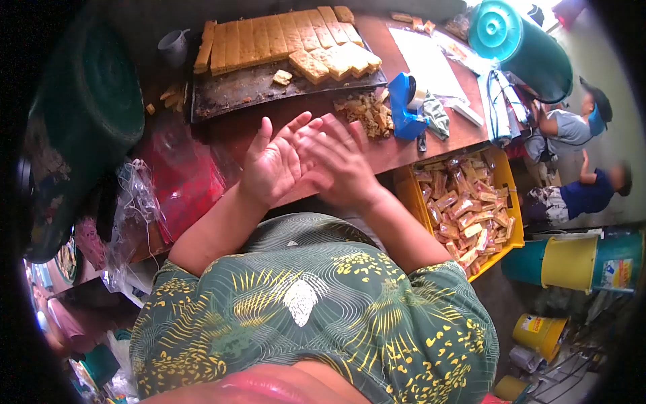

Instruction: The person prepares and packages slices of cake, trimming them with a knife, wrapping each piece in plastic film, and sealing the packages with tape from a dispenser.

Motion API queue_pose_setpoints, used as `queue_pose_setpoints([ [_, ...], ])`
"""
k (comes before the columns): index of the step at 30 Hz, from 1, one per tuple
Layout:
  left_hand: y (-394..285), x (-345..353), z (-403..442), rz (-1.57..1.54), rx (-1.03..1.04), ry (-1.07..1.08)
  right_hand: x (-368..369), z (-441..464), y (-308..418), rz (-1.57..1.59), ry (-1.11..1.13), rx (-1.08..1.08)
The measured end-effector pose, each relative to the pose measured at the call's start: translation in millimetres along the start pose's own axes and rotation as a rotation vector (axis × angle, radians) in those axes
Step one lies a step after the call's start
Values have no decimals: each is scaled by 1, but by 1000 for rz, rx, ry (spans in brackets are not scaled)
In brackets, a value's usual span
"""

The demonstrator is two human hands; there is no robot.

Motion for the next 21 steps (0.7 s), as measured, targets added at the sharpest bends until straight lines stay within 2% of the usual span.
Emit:
queue_pose_setpoints([
  [1, 6, -4, 2, -14, -13, -29, 9, 0, 19, 85, 47, -35],
  [2, 12, 4, 3, -189, -67, 95, 20, 2, 37, 79, 106, -161],
  [3, 11, 5, 3, -195, -57, 129, 33, -2, 29, 99, 75, -187],
  [5, 5, 7, 3, -202, -37, 203, 22, 6, -5, -96, 136, -38],
  [7, -6, -7, -4, -55, -3, 156, 4, 14, -45, -210, 110, 136],
  [9, -6, -41, -3, 171, 31, 156, -20, 16, -93, -264, -26, 183],
  [10, -8, -50, -4, 197, 64, 44, -37, 23, -109, -201, -124, 200],
  [12, -7, -71, 2, 319, 102, 27, -63, 40, -138, -360, -214, 292],
  [13, -12, -71, 4, 374, 120, 17, -68, 50, -155, -368, -187, 413],
  [15, -10, -68, 6, 481, 127, -23, -64, 63, -197, -438, -123, 451],
  [17, -6, -73, 5, 553, 112, -52, -58, 81, -208, -528, 22, 493],
  [18, -5, -75, 7, 492, 137, -28, -55, 91, -210, -569, 97, 512],
  [21, -8, -88, 1, 475, 30, -56, -51, 112, -219, -536, 299, 624],
])
Point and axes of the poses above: each hand's wrist, its own z-axis towards the middle knuckle, its own x-axis out of the palm, y = z × x, the point moved 6 cm from there along z, towards the middle knuckle, and after that the axes turned 2 degrees about z, right-handed, at the moved point
